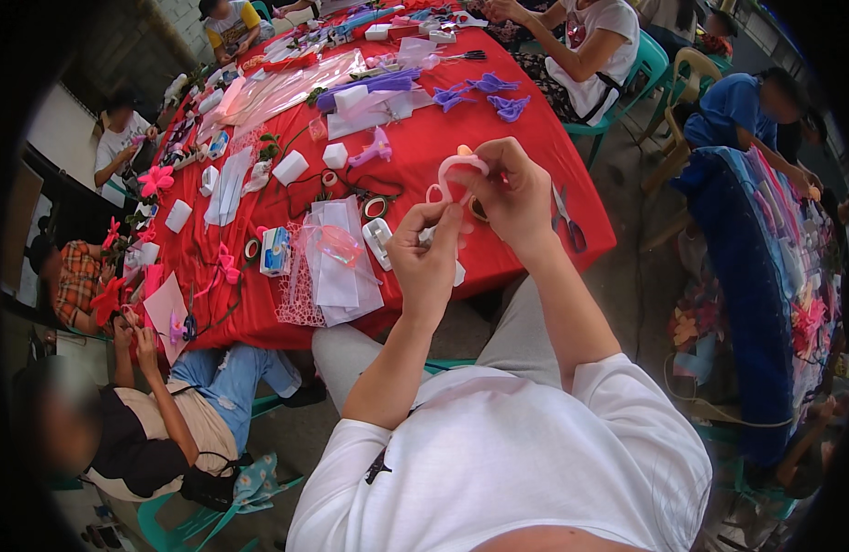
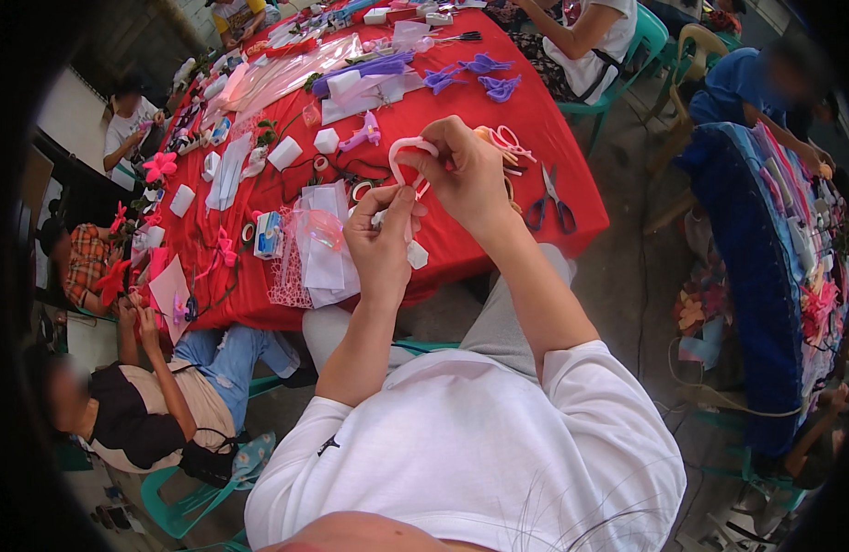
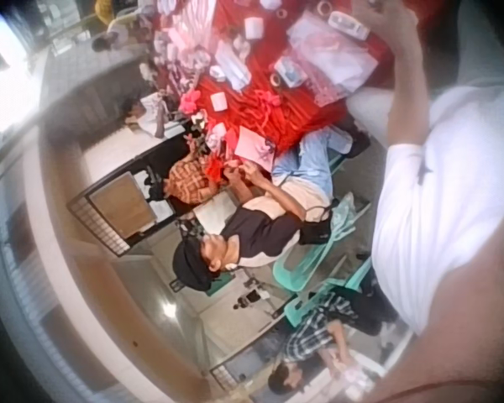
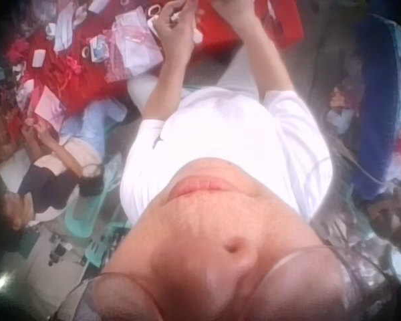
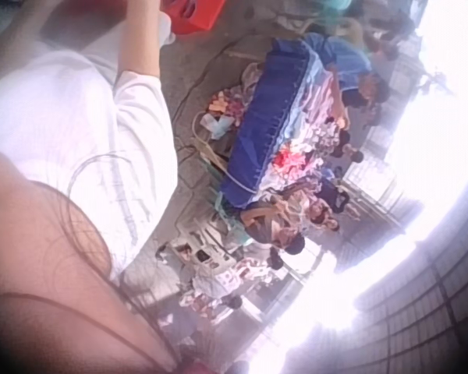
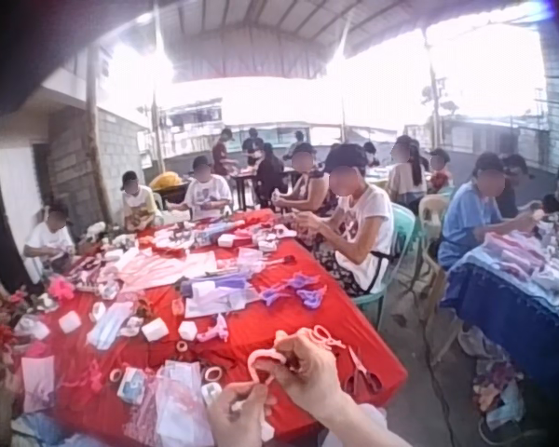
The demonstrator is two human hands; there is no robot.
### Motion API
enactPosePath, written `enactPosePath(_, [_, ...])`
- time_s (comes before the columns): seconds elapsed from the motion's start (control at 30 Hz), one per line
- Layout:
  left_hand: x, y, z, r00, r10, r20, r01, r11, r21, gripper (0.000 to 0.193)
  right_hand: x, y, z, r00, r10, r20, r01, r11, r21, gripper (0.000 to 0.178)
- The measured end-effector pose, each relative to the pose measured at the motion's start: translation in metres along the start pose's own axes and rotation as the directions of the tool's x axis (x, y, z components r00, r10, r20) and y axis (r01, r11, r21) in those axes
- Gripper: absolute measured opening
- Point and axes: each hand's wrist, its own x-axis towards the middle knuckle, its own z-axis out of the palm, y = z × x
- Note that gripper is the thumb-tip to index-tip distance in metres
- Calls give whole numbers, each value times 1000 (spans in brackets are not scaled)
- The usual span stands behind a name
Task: The person is assembling decorative ribbon flowers by applying glue to fabric pieces and attaching them to a base while sitting at a table with other crafters.
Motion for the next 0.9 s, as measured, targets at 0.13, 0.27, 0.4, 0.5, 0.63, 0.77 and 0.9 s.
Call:
enactPosePath(0.13, [0, 0, -1, 1000, -8, 19, 9, 999, -31, 11, 4, 1, 2, 980, -197, -18, 190, 963, -189, 23])
enactPosePath(0.27, [2, -4, 1, 991, 135, -24, -133, 989, 57, 11, 4, 6, -2, 973, -227, 44, 231, 947, -224, 34])
enactPosePath(0.4, [13, -9, -15, 816, 577, 42, -520, 699, 490, 14, -11, 12, -6, 997, -82, 13, 81, 994, 74, 52])
enactPosePath(0.5, [23, -8, -23, 622, 756, 205, -694, 411, 591, 18, -36, 18, -3, 985, 172, 29, -165, 867, 470, 46])
enactPosePath(0.63, [26, -13, -29, 486, 818, 308, -771, 236, 591, 28, -56, 18, -3, 906, 321, 276, -421, 617, 665, 25])
enactPosePath(0.77, [26, -18, -29, 492, 812, 314, -786, 259, 562, 28, -53, 8, 3, 890, 361, 279, -435, 489, 756, 16])
enactPosePath(0.9, [24, -19, -27, 508, 800, 319, -785, 277, 555, 24, -50, 8, 8, 850, 431, 303, -471, 365, 803, 10])
